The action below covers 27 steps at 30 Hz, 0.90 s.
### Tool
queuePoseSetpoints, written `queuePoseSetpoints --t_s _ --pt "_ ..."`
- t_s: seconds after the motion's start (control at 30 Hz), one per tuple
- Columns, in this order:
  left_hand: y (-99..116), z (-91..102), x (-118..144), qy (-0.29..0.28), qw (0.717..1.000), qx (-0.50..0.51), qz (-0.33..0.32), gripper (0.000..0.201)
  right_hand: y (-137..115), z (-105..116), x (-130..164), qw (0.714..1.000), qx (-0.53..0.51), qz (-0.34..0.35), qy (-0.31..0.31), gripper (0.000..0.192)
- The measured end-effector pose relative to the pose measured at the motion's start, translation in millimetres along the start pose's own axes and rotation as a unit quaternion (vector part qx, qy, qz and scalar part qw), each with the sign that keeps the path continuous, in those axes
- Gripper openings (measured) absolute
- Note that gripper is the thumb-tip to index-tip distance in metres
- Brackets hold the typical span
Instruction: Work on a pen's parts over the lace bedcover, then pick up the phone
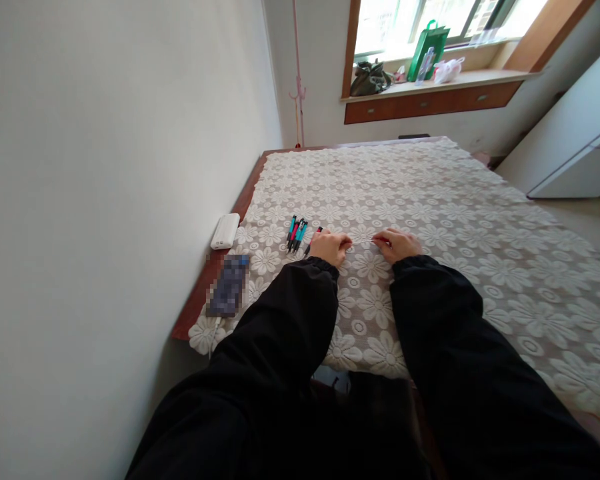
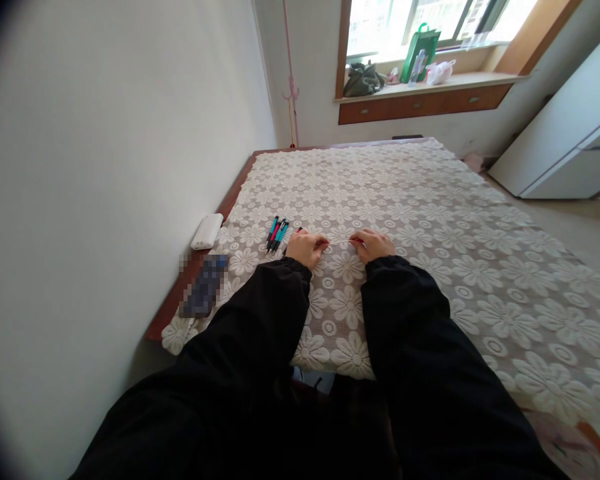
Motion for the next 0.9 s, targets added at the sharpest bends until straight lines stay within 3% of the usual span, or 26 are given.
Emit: queuePoseSetpoints --t_s 0.23,0.43,0.57,0.9 --pt "-4 -1.2 -1 0.004 1.0 -0.007 0.007 0.022 13 -6 -3 0.999 -0.021 -0.031 -0.011 0.016" --pt "-5 0.2 0 0.011 1.0 0.007 0.017 0.021 2 -10 -3 0.996 -0.076 0.015 -0.036 0.029" --pt "-7 3.0 0 0.028 0.999 0.014 0.016 0.021 2 -11 -2 0.992 -0.127 0.005 -0.024 0.038" --pt "-6 6.1 2 0.04 0.999 0.032 0.019 0.019 5 -7 -1 0.991 -0.122 -0.058 -0.015 0.016"
Point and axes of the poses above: each hand's wrist, its own x-axis away from the middle knuckle, its own z-axis out of the back of the hand, y = z × x, the point moved 6 cm from there along -x, towards the middle knuckle, and after that the axes turned 15 degrees about -y, right-handed, at the moved point
